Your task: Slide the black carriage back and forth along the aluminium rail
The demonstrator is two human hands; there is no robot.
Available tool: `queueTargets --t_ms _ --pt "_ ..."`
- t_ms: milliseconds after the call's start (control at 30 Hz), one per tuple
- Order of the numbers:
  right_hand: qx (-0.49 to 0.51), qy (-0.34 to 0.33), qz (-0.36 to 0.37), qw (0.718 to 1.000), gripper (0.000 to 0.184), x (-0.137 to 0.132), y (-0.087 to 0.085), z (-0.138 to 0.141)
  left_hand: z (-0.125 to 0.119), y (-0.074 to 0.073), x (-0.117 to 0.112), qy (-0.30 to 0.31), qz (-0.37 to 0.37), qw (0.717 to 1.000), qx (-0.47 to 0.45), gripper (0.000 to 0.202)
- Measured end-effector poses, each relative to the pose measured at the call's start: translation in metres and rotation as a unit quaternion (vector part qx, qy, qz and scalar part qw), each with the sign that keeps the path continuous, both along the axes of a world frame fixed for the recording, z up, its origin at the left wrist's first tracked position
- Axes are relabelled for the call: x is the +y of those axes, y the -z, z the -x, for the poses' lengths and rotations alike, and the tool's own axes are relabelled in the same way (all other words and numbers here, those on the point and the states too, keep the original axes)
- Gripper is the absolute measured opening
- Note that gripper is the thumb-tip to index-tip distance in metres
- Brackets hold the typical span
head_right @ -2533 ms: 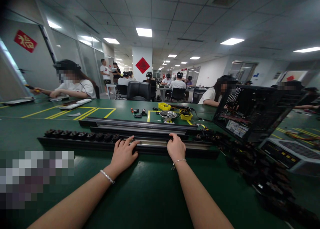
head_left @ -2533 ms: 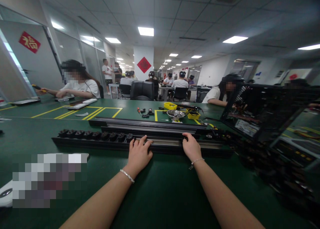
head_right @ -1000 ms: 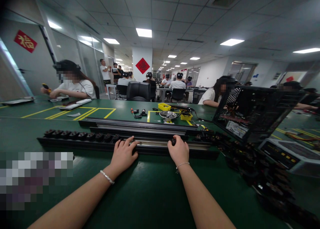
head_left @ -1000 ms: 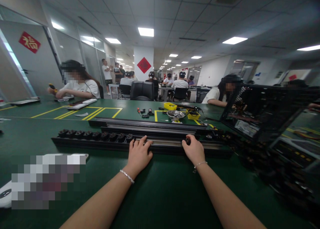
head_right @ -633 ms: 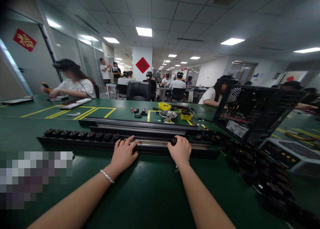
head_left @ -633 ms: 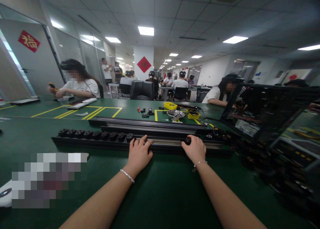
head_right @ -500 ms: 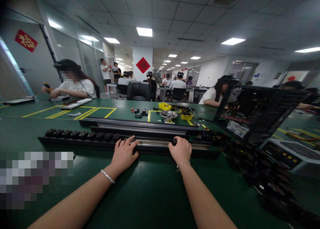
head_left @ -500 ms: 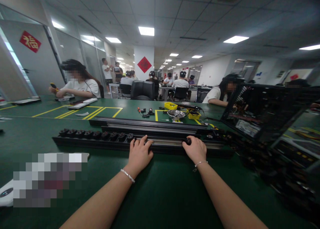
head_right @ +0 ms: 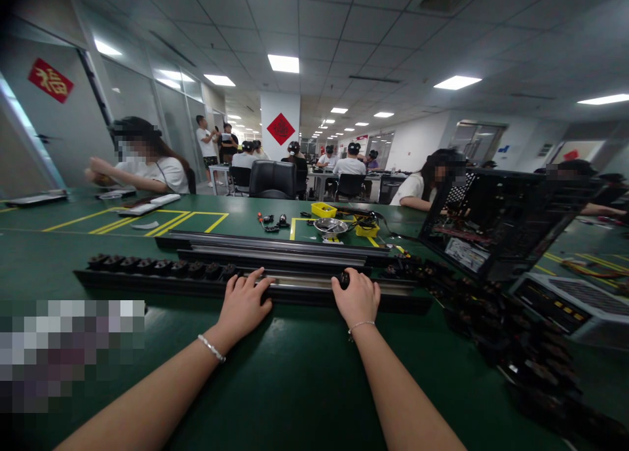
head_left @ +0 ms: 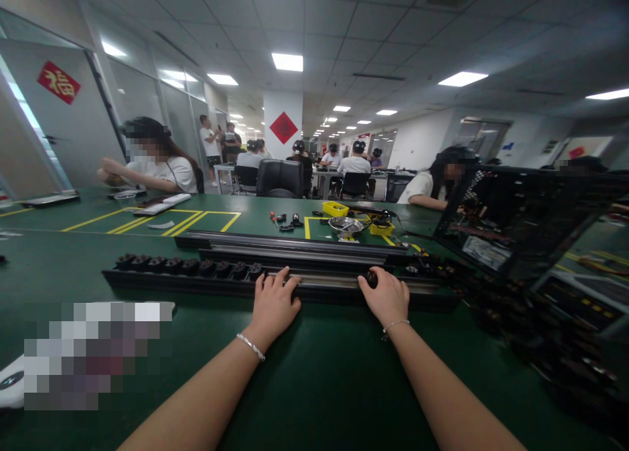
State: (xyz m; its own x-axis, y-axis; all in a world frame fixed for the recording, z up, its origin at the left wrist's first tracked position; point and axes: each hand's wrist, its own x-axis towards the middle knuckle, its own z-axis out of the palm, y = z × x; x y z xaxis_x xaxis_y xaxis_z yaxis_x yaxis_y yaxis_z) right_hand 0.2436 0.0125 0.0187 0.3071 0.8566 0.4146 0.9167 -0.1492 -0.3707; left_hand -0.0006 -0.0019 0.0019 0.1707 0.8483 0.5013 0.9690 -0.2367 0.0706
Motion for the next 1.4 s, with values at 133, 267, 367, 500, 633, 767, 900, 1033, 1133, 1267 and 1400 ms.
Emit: queueTargets --t_ms 133,267,367,500,633,767,900,1033,1133,1267,1400 --pt "-0.001 0.010 0.002 1.000 0.038 0.0017 0.0004 0.0006 0.0004 0.0003 0.0004 0.001 0.000 1.000 0.000 0.041" --pt "0.004 0.012 0.006 1.000 0.038 0.0020 -0.0009 0.0010 0.0006 0.0006 0.0009 0.003 -0.005 1.000 0.002 0.041" --pt "0.008 0.014 0.009 1.000 0.038 0.0019 -0.0022 0.0013 0.0008 0.0008 0.0013 0.004 -0.004 1.000 0.001 0.041" --pt "0.013 0.019 0.012 1.000 0.037 0.0017 -0.0038 0.0013 0.0014 0.0010 0.0014 0.005 -0.001 1.000 0.001 0.041" --pt "0.017 0.019 0.016 1.000 0.036 0.0014 -0.0057 0.0009 0.0018 0.0008 0.0010 0.005 -0.002 1.000 -0.002 0.041" --pt "0.014 0.013 0.017 1.000 0.037 0.0009 -0.0059 -0.0005 0.0015 0.0005 0.0007 0.005 -0.002 1.000 -0.002 0.041" --pt "-0.003 0.020 0.001 1.000 0.040 0.0008 -0.0034 -0.0034 0.0011 0.0008 0.0010 0.003 -0.004 1.000 0.000 0.041" --pt "-0.014 0.028 0.005 0.999 0.042 0.0010 -0.0013 -0.0057 0.0011 0.0018 0.0013 0.003 -0.007 1.000 0.005 0.042" --pt "-0.020 0.030 0.011 0.999 0.043 0.0014 -0.0009 -0.0060 0.0014 0.0025 0.0015 0.003 -0.008 1.000 0.006 0.043" --pt "-0.020 0.029 0.014 0.999 0.042 0.0016 -0.0018 -0.0060 0.0017 0.0031 0.0017 0.005 -0.013 1.000 0.006 0.042" --pt "-0.014 0.031 0.019 0.999 0.043 0.0015 -0.0034 -0.0062 0.0014 0.0025 0.0013 0.006 -0.013 1.000 0.005 0.041"
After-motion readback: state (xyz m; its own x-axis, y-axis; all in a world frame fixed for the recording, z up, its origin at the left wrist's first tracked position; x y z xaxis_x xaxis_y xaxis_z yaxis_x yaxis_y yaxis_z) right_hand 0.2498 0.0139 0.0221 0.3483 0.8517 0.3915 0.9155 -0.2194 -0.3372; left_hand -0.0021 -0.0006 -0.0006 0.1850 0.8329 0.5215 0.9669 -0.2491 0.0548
